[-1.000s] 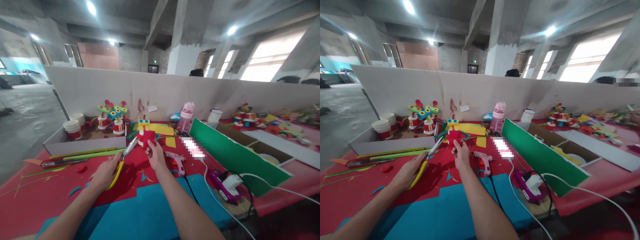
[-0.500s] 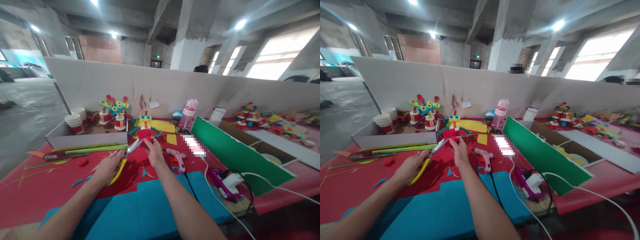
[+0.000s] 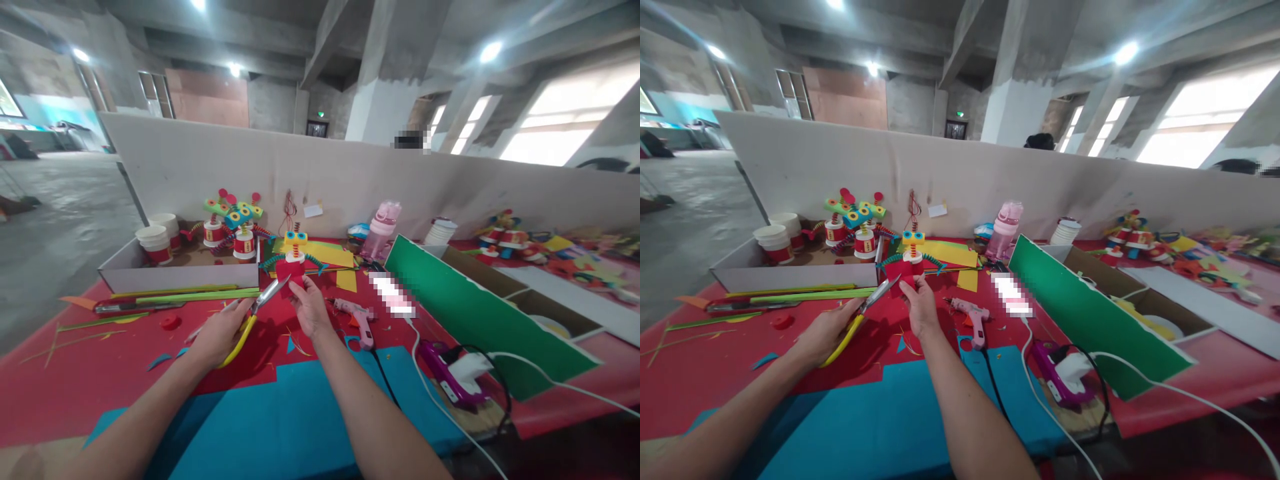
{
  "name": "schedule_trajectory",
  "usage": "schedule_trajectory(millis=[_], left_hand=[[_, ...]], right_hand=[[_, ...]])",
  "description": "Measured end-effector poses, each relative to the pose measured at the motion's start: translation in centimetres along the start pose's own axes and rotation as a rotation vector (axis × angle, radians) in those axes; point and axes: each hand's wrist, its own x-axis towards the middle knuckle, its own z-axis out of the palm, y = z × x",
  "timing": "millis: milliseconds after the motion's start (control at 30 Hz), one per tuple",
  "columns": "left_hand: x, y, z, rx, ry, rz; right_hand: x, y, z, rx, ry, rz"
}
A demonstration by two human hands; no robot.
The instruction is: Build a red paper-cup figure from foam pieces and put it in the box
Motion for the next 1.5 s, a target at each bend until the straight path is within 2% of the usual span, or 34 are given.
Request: schedule_trajectory(millis=[567, 1500], left_hand=[[-0.02, -0.35, 0.04, 0.011, 0.004, -0.001], [-0.05, -0.23, 0.08, -0.02, 0.011, 0.024]], right_hand=[[0.24, -0.01, -0.3, -0.053, 0.017, -0.012], [0.46, -0.03, -0.53, -0.006, 0.008, 0.007]])
